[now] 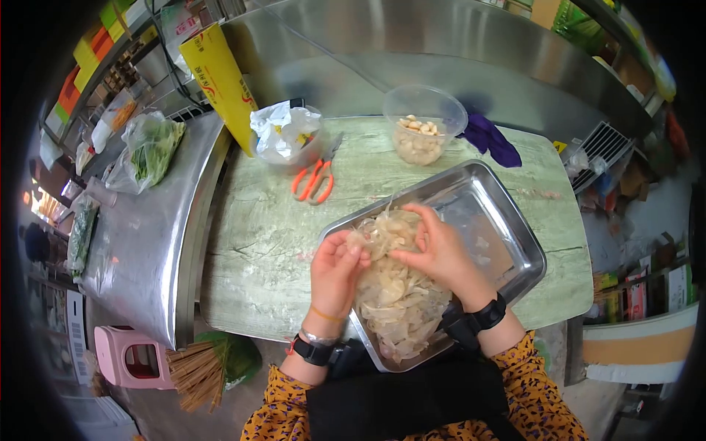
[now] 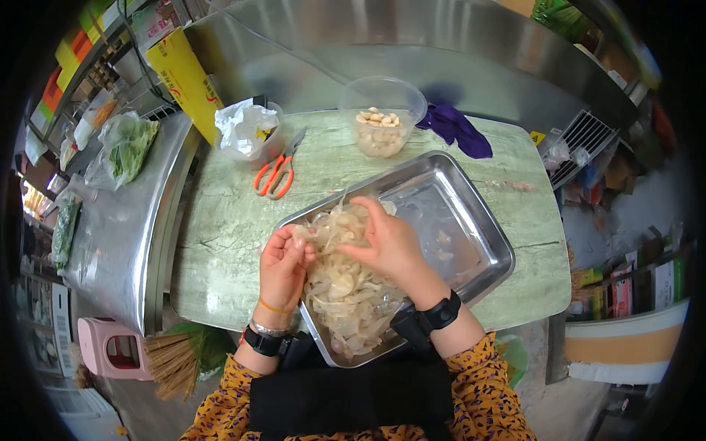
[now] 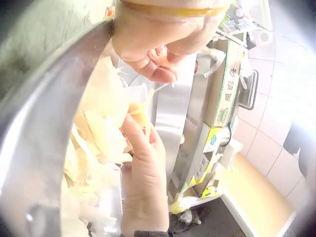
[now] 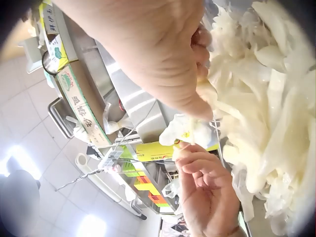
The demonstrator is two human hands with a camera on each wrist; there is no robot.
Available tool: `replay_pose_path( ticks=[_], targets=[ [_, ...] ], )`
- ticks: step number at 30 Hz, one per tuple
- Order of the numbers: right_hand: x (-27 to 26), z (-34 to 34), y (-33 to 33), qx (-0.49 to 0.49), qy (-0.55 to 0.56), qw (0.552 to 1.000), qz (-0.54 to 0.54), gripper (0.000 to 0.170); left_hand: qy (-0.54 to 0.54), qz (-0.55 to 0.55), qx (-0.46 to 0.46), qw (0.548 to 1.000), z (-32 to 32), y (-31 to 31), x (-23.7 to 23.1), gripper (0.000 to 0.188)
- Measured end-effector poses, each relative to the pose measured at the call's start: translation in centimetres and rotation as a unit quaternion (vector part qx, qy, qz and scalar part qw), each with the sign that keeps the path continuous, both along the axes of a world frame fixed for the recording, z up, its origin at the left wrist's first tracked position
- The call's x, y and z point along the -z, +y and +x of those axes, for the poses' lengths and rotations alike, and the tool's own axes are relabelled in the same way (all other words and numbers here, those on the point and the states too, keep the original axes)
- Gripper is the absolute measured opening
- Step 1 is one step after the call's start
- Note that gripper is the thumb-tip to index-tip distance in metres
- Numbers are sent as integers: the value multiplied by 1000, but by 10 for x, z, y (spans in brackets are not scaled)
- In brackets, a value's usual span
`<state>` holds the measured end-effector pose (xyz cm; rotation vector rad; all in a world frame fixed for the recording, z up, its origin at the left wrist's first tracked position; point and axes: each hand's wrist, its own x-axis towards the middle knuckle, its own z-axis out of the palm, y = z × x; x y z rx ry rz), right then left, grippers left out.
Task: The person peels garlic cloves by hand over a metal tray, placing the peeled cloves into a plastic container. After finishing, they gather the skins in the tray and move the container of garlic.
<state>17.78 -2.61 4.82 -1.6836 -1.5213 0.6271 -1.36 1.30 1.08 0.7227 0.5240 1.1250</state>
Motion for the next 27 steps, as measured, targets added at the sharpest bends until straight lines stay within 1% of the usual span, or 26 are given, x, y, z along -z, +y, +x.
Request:
replay_pose_path(
  ticks=[1, 2, 3, 4, 5, 6, 7, 9, 13, 14, 15, 16, 18, 19, 20, 21, 22, 23, 24, 25, 27],
  targets=[
    [-4, 0, -1, 5, -1, 1000, 0, 41, 31, 0, 6, 1000, 1, -1, -2, 19],
    [-6, -2, -3, -10, 30, 999, 43, 39, 62, -1, 12, 998, 2, -2, -4, 20],
    [-7, -4, -4, -24, 61, 994, 85, 38, 62, -3, 18, 998, 3, -3, -5, 20],
    [-4, -4, -4, -18, 61, 995, 83, 38, 96, 16, 31, 995, 3, -4, -6, 23],
    [-1, -3, -3, -51, 54, 993, 92, 34, 130, 36, 44, 990, 4, -5, -7, 25],
    [3, -2, -1, -85, 47, 990, 101, 31, 130, 34, 49, 990, 8, -7, -7, 25],
    [6, -2, 0, -80, 47, 991, 99, 31, 148, 63, 37, 986, 13, -10, -7, 26],
    [9, -1, 1, -144, 13, 984, 104, 20, 172, 101, 18, 980, 17, -11, -3, 32],
    [11, -3, 2, -129, 4, 985, 116, 14, 169, 109, 28, 979, 13, -8, 7, 29],
    [12, -5, 2, -131, 110, 982, 78, 14, 179, 113, 34, 977, 11, -9, 7, 29],
    [12, -7, 0, -130, 216, 967, 38, 15, 188, 116, 43, 974, 11, -9, 6, 29],
    [15, -4, 1, -126, 216, 968, 38, 15, 188, 116, 47, 974, 11, -10, 4, 29],
    [24, 3, 7, -176, 300, 937, -23, 17, 183, 116, 46, 975, 11, -11, 0, 23],
    [26, 6, 8, -174, 301, 937, -23, 17, 183, 116, 49, 975, 10, -11, -1, 23],
    [29, 10, 8, -178, 395, 895, -104, 16, 184, 112, 64, 974, 9, -11, -2, 22],
    [28, 11, 8, -182, 481, 838, -184, 15, 185, 108, 78, 974, 8, -11, -3, 22],
    [26, 9, 7, -180, 482, 838, -183, 15, 185, 108, 79, 974, 8, -11, -4, 22],
    [23, 6, 6, -182, 412, 886, -116, 16, 180, 97, 82, 975, 8, -11, -5, 22],
    [20, 3, 6, -181, 337, 923, -48, 17, 175, 86, 84, 977, 8, -11, -6, 22],
    [20, 2, 7, -181, 337, 923, -48, 17, 176, 85, 84, 977, 9, -12, -7, 22],
    [20, 2, 6, -172, 349, 918, -73, 17, 127, 70, 67, 987, 12, -14, -7, 23]
  ],
)
